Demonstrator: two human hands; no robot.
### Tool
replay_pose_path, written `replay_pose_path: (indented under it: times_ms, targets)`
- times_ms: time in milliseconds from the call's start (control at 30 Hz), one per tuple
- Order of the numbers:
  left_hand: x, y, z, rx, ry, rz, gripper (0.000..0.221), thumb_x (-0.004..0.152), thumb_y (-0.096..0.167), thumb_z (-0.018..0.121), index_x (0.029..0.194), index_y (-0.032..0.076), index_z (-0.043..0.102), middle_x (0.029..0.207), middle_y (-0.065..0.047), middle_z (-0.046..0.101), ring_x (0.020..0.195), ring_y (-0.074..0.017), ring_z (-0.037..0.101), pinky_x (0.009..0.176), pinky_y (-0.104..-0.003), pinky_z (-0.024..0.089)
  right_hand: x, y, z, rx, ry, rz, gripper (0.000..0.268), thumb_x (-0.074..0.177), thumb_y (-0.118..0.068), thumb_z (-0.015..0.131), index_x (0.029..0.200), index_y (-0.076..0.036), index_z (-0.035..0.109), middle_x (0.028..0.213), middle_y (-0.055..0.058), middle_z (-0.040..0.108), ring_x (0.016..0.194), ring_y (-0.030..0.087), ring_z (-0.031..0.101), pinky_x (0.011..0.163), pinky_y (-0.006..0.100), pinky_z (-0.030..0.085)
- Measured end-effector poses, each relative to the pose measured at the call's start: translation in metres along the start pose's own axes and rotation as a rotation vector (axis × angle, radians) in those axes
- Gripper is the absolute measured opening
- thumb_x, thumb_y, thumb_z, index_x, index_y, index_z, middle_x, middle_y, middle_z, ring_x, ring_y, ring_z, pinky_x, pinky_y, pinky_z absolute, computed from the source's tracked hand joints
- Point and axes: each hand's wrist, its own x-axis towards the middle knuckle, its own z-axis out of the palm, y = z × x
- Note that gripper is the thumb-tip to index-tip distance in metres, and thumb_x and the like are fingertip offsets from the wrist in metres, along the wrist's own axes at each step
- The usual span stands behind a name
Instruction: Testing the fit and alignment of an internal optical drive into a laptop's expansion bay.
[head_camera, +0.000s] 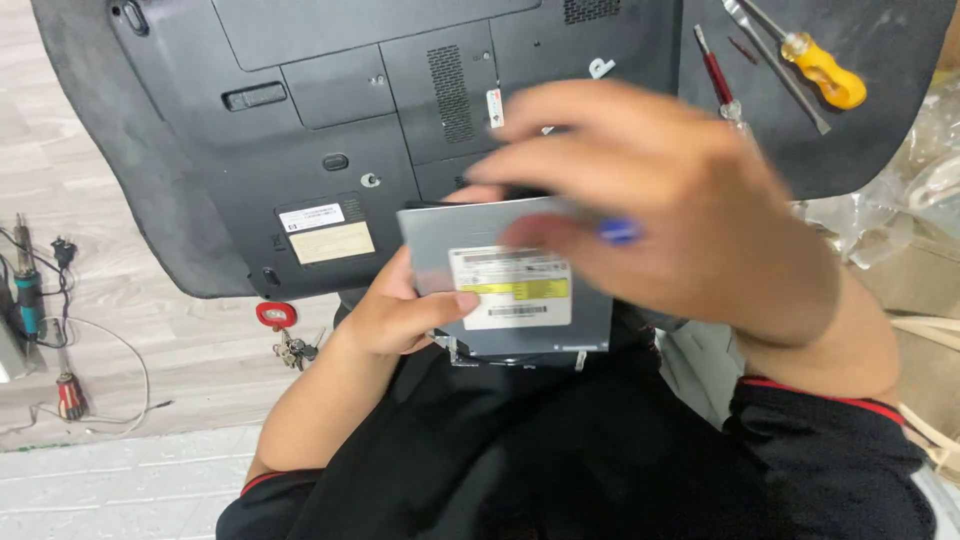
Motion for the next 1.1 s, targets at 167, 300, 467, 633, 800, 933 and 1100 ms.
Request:
replay_pose_path:
  times_ms: [167,300,467,633,800,933,1100]
  targets:
    - [-0.005,0.015,0.0,0.008,-0.045,0.154,0.075,0.093,0.005,0.065,0.154,0.004,0.022,0.13,-0.016,0.058,0.119,-0.031,0.062,0.104,-0.045,0.053,-0.058,0.013,0.016,0.035,0.236,0.249,0.027,0.098,-0.009,0.073,0.121,0.004,0.067,0.082,0.013,0.052,0.093,0.026,0.069,0.077,0.032,0.053]
    - [-0.005,0.014,0.001,0.079,-0.035,0.26,0.074,0.093,-0.002,0.059,0.155,0.004,0.02,0.129,-0.017,0.058,0.117,-0.0326,0.063,0.103,-0.046,0.054,-0.072,0.009,0.062,0.319,0.416,0.345,0.039,0.088,0.01,0.075,0.124,0.008,0.06,0.065,0.001,0.033,0.063,0.014,0.057,0.087,0.034,0.07]
    - [0.004,0.01,0.002,0.178,0.059,0.399,0.079,0.089,0.004,0.067,0.153,0.004,0.021,0.135,-0.021,0.055,0.121,-0.0325,0.06,0.105,-0.047,0.053,-0.08,0.001,0.073,0.11,0.477,0.446,0.023,0.08,0.001,0.085,0.099,0.005,0.073,0.097,0.022,0.073,0.069,0.017,0.064,0.058,0.023,0.049]
    - [0.007,0.004,-0.001,-0.153,-0.001,0.386,0.087,0.085,0.004,0.069,0.155,0.005,0.017,0.144,-0.029,0.049,0.132,-0.0433,0.054,0.112,-0.057,0.047,-0.083,0.004,0.082,0.165,0.532,0.334,0.02,0.081,0.008,0.08,0.098,0.01,0.069,0.092,0.025,0.071,0.076,0.024,0.074,0.071,0.027,0.061]
    - [0.017,0.003,0.012,-0.181,0.107,0.475,0.087,0.074,0.003,0.075,0.147,0.002,0.027,0.135,-0.022,0.06,0.12,-0.0332,0.064,0.105,-0.047,0.053,-0.092,0.019,0.094,0.284,0.63,0.29,0.009,0.079,0.005,0.078,0.085,0.009,0.073,0.079,0.018,0.071,0.064,0.026,0.072,0.061,0.036,0.057]
    - [0.012,-0.006,0.009,-0.103,0.114,0.476,0.078,0.076,0.002,0.072,0.142,-0.001,0.032,0.126,-0.029,0.062,0.113,-0.0361,0.066,0.098,-0.048,0.056,-0.086,0.023,0.098,0.194,0.665,0.221,0.014,0.079,0.006,0.079,0.09,0.013,0.073,0.073,0.022,0.066,0.06,0.029,0.067,0.058,0.037,0.054]
    - [0.01,-0.014,0.003,-0.062,0.178,0.474,0.063,0.083,0.003,0.068,0.138,0.0,0.037,0.117,-0.03,0.067,0.105,-0.0348,0.07,0.092,-0.047,0.059,-0.085,0.022,0.096,0.175,0.724,0.154,0.016,0.074,0.005,0.082,0.087,0.011,0.075,0.078,0.024,0.066,0.061,0.029,0.066,0.062,0.036,0.056]
